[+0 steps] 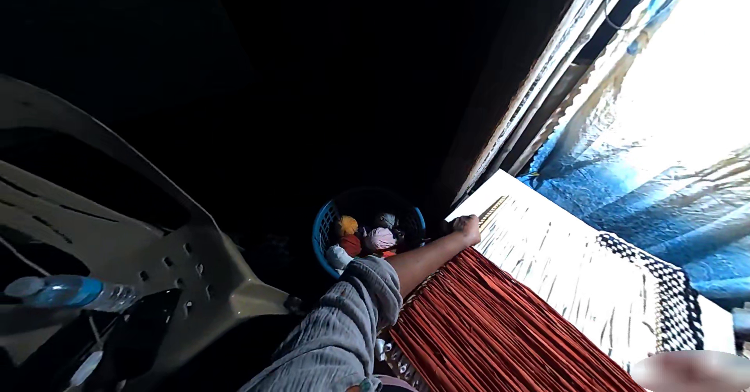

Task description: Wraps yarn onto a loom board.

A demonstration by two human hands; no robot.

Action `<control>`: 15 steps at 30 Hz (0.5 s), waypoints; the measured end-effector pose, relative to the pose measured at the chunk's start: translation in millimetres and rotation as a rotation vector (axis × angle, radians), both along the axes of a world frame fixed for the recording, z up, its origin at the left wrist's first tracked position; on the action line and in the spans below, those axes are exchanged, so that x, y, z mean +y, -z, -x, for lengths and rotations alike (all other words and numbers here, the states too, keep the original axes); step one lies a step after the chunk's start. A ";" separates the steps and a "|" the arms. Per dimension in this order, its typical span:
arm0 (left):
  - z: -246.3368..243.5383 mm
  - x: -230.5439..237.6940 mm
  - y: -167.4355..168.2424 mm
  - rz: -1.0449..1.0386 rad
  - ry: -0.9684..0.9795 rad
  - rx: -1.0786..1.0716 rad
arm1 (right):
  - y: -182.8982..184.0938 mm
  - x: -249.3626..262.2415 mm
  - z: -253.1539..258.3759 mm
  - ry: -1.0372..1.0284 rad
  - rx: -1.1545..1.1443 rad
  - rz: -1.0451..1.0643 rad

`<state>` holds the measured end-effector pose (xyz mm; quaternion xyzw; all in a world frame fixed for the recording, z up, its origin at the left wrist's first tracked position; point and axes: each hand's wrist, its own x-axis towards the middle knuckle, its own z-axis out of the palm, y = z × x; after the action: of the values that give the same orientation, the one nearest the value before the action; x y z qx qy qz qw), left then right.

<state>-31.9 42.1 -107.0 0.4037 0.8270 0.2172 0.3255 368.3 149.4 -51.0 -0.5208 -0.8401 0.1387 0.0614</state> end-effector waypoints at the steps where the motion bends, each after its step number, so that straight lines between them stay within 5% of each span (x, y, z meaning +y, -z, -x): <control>1: -5.9 -0.5 2.2 -0.011 0.065 0.080 | -3.4 -2.0 16.4 -0.080 0.005 -0.010; 6: -40.2 -8.9 13.0 -0.078 0.439 0.384 | 19.8 -25.0 114.6 -0.348 0.135 0.064; 15: -42.7 -52.4 11.4 -0.286 0.419 0.225 | 95.4 -52.7 240.1 -0.479 0.718 0.557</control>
<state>10.7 -10.4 -118.4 0.6292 0.7175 0.2134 0.2092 128.2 96.7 -146.3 -0.2297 -0.7929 0.5378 0.1715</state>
